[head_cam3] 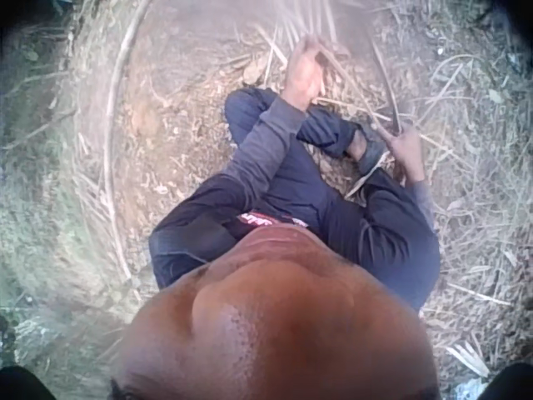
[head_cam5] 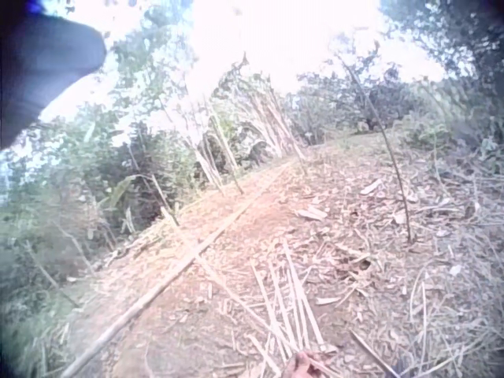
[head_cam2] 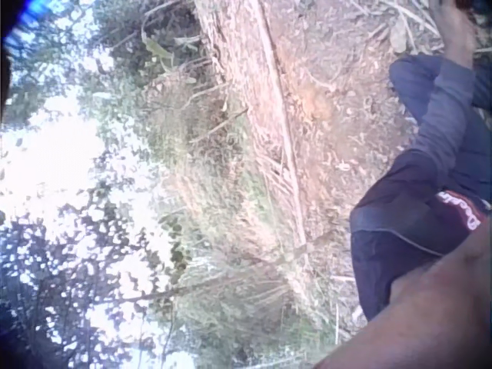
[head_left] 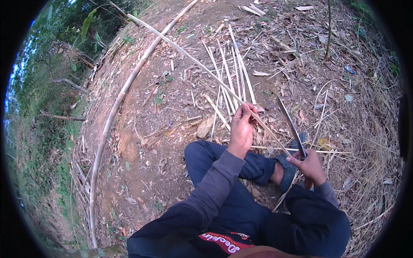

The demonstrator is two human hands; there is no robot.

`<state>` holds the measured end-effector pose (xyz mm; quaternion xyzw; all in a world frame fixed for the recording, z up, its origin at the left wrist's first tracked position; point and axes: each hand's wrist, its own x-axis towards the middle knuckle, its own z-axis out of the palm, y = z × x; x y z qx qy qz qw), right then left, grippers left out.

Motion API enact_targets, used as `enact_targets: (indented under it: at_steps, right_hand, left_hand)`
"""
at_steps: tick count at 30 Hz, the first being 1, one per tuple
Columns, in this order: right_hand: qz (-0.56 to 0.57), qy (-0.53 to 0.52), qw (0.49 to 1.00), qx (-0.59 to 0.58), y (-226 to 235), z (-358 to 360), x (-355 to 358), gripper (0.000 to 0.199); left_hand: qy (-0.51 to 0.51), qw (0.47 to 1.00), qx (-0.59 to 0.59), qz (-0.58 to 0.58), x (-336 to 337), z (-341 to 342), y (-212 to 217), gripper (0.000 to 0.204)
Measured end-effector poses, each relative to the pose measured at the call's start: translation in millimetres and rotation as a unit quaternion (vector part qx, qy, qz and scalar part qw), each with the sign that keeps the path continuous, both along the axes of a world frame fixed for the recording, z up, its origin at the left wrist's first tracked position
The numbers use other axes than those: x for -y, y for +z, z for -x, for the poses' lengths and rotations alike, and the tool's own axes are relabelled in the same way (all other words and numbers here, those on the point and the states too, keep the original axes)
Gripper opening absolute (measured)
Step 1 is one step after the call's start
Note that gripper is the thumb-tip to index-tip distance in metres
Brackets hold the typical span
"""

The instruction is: The person sits on the ground and uses a machete to split long bamboo stalks into thin strips. They hold the bamboo with one hand and strike it with the machete in the other, occasionally adjusting the bamboo's position. The split strips are placed on the ground nearby.

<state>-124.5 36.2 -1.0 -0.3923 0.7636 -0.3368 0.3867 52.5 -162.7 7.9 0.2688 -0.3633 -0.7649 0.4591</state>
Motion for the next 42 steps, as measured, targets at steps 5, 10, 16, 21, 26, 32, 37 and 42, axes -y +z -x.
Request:
enact_targets:
  at_steps: [5,10,16,21,26,32,37,42]
  right_hand:
    - [0.016,0.008,0.999,-0.044,-11,2,-6,0.026]
    - [0.038,-0.054,0.997,-0.026,-18,9,-14,0.022]
    - [0.131,-0.1,0.977,-0.138,-23,6,-20,0.021]
    - [0.159,-0.105,0.955,-0.226,-21,13,-27,0.018]
    - [0.161,-0.109,0.954,-0.228,-6,14,-24,0.016]
    - [0.186,-0.103,0.904,-0.37,-10,57,-29,0.019]
    - [0.226,-0.187,0.86,-0.417,22,71,-25,0.064]
    - [0.236,-0.105,0.927,-0.272,61,39,-9,0.079]
  left_hand:
    - [-0.015,0.999,0.019,0.046,-16,-3,17,0.027]
    - [-0.02,0.987,0.119,0.103,-19,-35,44,0.037]
    - [-0.016,0.827,0.503,0.25,-2,-94,79,0.033]
    - [0.232,0.441,0.612,0.614,12,-140,118,0.042]
    - [0.145,0.265,0.628,0.717,41,-135,159,0.052]
    - [-0.078,0.285,0.714,0.635,66,-152,153,0.028]
    - [-0.254,0.542,0.622,0.504,17,-160,104,0.024]
    - [-0.36,0.814,0.433,0.143,-39,-103,66,0.031]
